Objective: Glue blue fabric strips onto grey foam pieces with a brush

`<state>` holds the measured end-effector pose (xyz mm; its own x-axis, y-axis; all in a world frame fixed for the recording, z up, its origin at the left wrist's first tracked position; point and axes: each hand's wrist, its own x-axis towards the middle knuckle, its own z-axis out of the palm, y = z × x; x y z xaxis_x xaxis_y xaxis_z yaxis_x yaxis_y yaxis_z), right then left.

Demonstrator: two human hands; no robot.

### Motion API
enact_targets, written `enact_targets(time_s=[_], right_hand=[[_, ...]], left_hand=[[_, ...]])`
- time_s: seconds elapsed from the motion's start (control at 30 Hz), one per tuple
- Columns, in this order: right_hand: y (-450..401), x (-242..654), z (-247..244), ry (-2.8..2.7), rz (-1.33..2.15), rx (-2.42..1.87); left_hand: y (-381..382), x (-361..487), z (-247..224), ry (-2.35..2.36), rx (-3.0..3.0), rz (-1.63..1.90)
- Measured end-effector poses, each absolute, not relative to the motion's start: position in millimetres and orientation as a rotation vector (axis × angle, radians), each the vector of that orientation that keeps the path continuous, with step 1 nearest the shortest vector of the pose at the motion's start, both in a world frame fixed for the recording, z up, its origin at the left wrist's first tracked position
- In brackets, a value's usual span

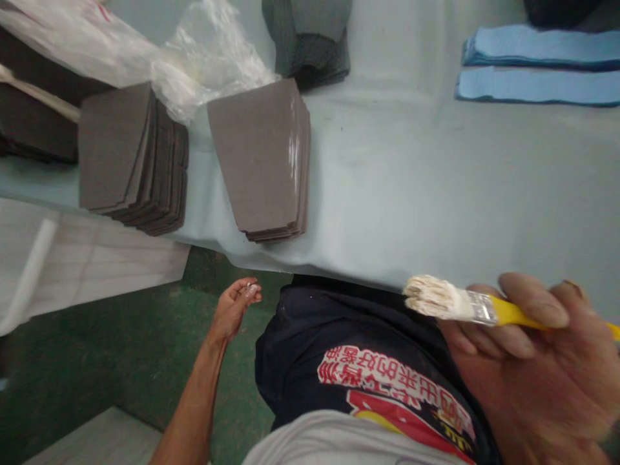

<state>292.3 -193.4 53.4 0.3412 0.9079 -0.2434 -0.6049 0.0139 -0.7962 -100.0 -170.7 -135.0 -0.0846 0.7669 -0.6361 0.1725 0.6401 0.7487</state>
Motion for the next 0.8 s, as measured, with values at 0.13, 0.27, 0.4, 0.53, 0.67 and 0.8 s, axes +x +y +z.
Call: enact_targets(time_s=[0.13, 0.27, 0.4, 0.53, 0.67, 0.8], right_hand=[[-193.9, 292.5, 53.5, -0.394, 1.214, -0.958], [-200.5, 296.9, 48.0, -0.452, 1.266, -0.898], [-204.1, 301.5, 44.2, -0.479, 1.292, -0.866], [-203.5, 305.5, 42.4, -0.468, 1.317, -0.845], [-203.3, 307.7, 38.5, -0.449, 1.315, -0.838], [-202.1, 309.1, 37.4, -0.435, 1.292, -0.860]], left_hand=[[-168.7, -88.1, -138.0, 1.539, 0.810, 0.651], [-169.1, -78.8, -138.6, 1.507, 0.805, 0.697], [-170.0, -74.9, -144.3, 1.568, 0.778, 0.718], [-174.7, -78.5, -153.9, 1.738, 0.789, 0.735], [-181.2, -85.9, -161.1, 1.913, 0.841, 0.693], [-176.7, -92.3, -164.3, 1.937, 0.897, 0.522]])
